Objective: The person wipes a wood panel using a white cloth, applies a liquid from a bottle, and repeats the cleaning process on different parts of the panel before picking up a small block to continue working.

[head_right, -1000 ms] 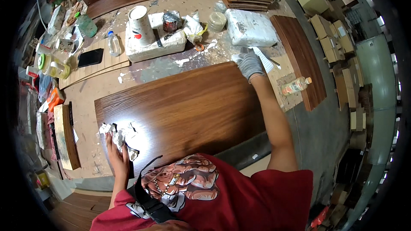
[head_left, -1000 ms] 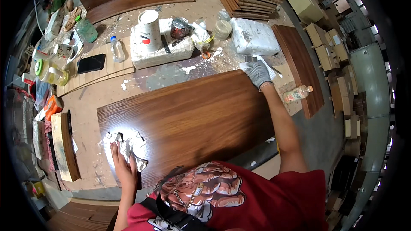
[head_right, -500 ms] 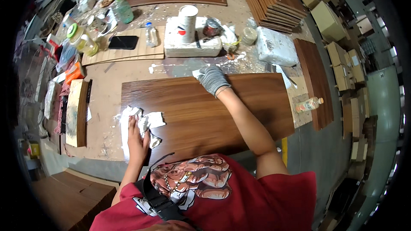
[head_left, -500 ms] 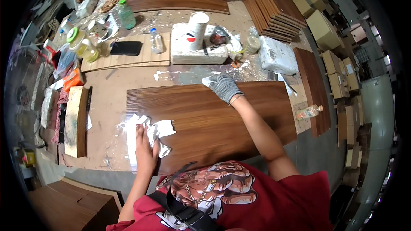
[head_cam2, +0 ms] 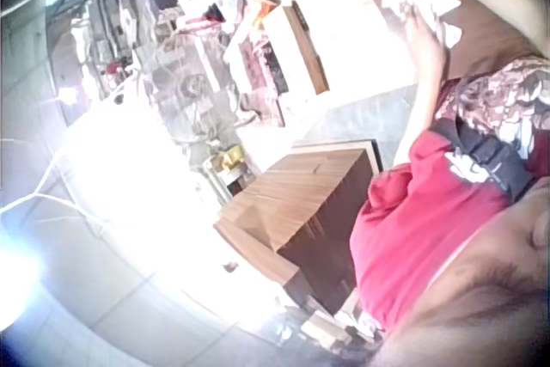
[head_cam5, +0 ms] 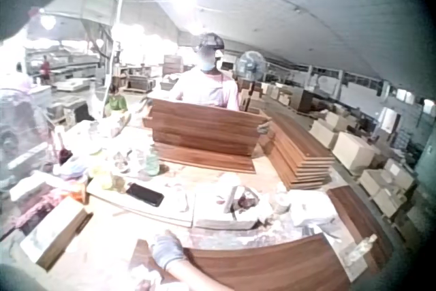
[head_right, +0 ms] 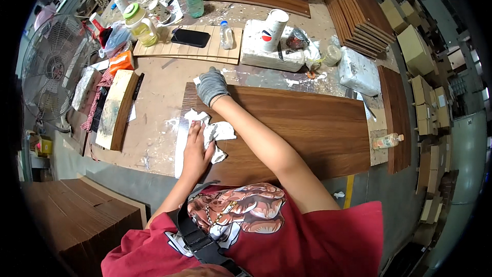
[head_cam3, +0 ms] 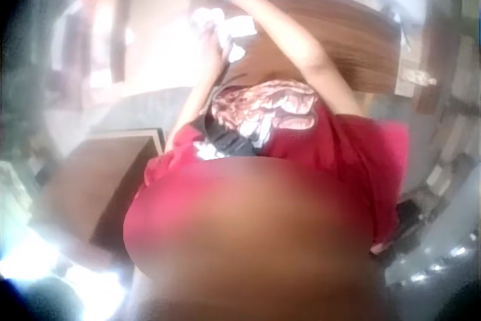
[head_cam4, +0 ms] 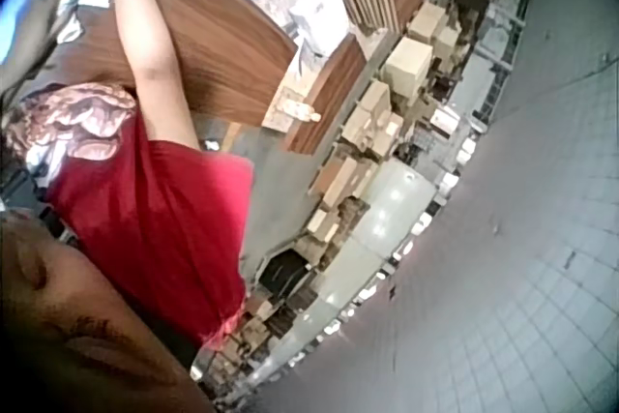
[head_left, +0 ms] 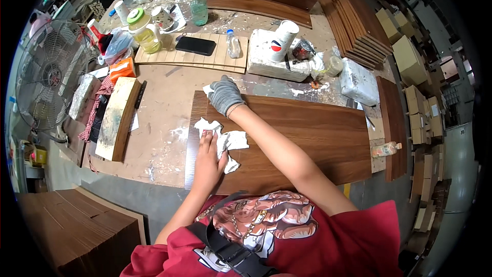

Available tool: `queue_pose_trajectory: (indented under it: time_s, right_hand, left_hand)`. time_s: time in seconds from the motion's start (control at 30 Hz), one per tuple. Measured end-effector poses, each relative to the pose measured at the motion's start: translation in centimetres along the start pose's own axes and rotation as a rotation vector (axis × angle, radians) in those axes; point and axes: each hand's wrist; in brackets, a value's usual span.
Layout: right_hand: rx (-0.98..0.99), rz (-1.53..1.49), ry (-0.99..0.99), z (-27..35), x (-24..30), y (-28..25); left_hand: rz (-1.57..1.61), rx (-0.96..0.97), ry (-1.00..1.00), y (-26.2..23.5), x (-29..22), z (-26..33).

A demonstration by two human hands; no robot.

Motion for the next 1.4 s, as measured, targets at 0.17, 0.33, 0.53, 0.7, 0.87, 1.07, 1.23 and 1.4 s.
queue_pose_trajectory:
  time_s: [0.17, 0.33, 0.53, 0.7, 0.87, 1.07, 1.23, 1.4]
  right_hand:
    - [0.003, 0.109, -0.128, -1.5, -3.7, 1.8]
    - [-0.118, 0.037, -0.035, 0.5, -0.8, 0.5]
    - [-0.164, 0.135, -0.069, 1.8, -4.5, -0.9]
    - [-0.119, 0.058, 0.064, 8.5, -13.4, -9.2]
    - [-0.137, 0.101, 0.275, 13.6, -28.4, -12.7]
    - [-0.557, 0.319, 0.376, 19.8, -47.9, -14.3]
    - [-0.39, -0.05, 0.574, 21.6, -57.1, -17.4]
    - [-0.404, -0.119, 0.484, 25.3, -61.9, -20.8]
  left_hand:
    - [0.006, 0.0, 0.019, 0.1, -0.6, -0.3]
    - [-0.002, -0.05, 0.026, 0.5, 0.4, 0.3]
    - [-0.043, -0.017, 0.033, 0.8, -0.2, 0.2]
    - [-0.087, -0.03, 0.014, 1.1, -0.4, 0.3]
    - [-0.132, -0.028, -0.006, 1.8, -0.3, 0.4]
    - [-0.192, -0.017, -0.009, 1.9, -0.1, 0.7]
    - [-0.174, 0.042, -0.08, 1.6, 1.3, 1.4]
    - [0.036, -0.024, -0.117, 3.1, -0.8, -0.1]
Point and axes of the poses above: each hand's wrist, its own z-axis away from the middle knuckle, its own y-axis out of the palm, x = y × z, and after that the axes turned 5 degrees about y, right-handed
